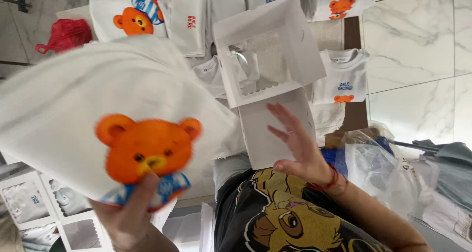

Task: Folding baby clothes and placing them into white gift boxes for packaging.

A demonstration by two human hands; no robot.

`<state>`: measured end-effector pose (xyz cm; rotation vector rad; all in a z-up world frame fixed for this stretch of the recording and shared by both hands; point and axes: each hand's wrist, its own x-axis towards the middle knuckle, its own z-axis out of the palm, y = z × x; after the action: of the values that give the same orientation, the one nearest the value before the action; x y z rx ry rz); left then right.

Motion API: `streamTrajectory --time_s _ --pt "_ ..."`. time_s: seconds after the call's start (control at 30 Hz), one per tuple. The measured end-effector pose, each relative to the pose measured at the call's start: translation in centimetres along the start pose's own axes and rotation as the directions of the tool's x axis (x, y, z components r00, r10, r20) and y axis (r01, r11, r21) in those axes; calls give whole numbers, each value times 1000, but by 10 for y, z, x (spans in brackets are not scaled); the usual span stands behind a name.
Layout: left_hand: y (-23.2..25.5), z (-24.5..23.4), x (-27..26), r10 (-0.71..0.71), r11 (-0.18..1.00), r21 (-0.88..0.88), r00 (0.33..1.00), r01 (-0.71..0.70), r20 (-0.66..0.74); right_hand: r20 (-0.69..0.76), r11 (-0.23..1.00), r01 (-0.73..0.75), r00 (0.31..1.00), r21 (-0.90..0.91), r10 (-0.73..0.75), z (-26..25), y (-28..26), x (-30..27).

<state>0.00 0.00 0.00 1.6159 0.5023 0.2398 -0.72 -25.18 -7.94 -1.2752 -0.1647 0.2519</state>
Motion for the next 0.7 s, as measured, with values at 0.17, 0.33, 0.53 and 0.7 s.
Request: streamTrajectory --time_s 0.17,0.33,0.53,0.7 --pt "-5 64 -49 -635 756 -146 769 638 72 112 945 -66 993 320 31 -42 38 -29" --pt "-72 73 -71 -596 721 -50 656 691 462 141 766 -271 962 583 233 -61 -7 -37" --pt "-94 85 -75 -657 747 359 539 560 527 -294 632 -765 579 126 760 -71 15 -55" --pt "-167 81 -75 -595 799 485 586 356 550 -379 587 -809 538 19 753 -91 47 -58"
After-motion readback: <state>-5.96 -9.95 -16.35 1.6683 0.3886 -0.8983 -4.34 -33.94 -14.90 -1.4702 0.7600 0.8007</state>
